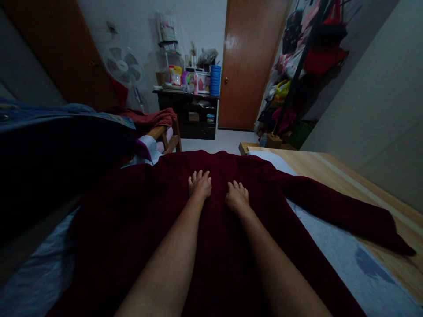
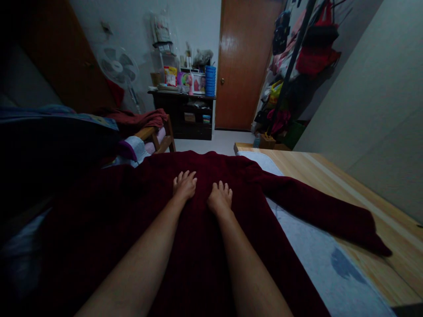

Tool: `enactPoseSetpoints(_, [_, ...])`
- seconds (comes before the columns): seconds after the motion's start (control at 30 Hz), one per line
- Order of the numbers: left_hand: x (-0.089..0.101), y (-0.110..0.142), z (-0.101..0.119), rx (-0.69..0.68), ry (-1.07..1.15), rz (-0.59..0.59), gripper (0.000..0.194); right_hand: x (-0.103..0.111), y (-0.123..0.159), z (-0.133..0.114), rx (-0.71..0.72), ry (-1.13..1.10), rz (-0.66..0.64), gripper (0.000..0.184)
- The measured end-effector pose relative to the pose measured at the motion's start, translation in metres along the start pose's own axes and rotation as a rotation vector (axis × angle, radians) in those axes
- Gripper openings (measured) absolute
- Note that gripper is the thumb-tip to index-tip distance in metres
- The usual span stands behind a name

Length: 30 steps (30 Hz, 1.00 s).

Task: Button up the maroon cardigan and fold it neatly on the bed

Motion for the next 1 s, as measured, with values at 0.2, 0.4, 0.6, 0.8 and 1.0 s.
enactPoseSetpoints(0.2, [0.002,0.000,-0.003,-0.042,0.082,0.057,0.039,-0.010,0.015,-0.029,0.289,-0.138,-0.008,0.049])
enactPoseSetpoints(0.4, [0.004,-0.002,-0.005,-0.024,0.151,0.066,0.038,-0.013,0.020,-0.023,0.203,-0.080,0.086,0.050])
enactPoseSetpoints(0.6, [0.010,-0.003,-0.006,-0.026,0.212,0.035,0.037,-0.016,0.018,-0.023,0.175,-0.047,0.093,0.052])
enactPoseSetpoints(0.8, [0.013,-0.001,-0.003,-0.008,0.163,0.030,0.036,-0.014,0.018,-0.024,0.176,-0.047,0.052,0.056])
enactPoseSetpoints(1.0, [0.010,-0.001,0.003,-0.022,0.026,-0.029,0.042,-0.012,0.020,-0.025,0.170,-0.028,0.014,0.060])
Point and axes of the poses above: each hand's wrist, its own y-axis away from the middle knuckle, its own x-axis out of the back of the hand, z = x × y, the point moved 2 cm from there along -y, towards the middle knuckle
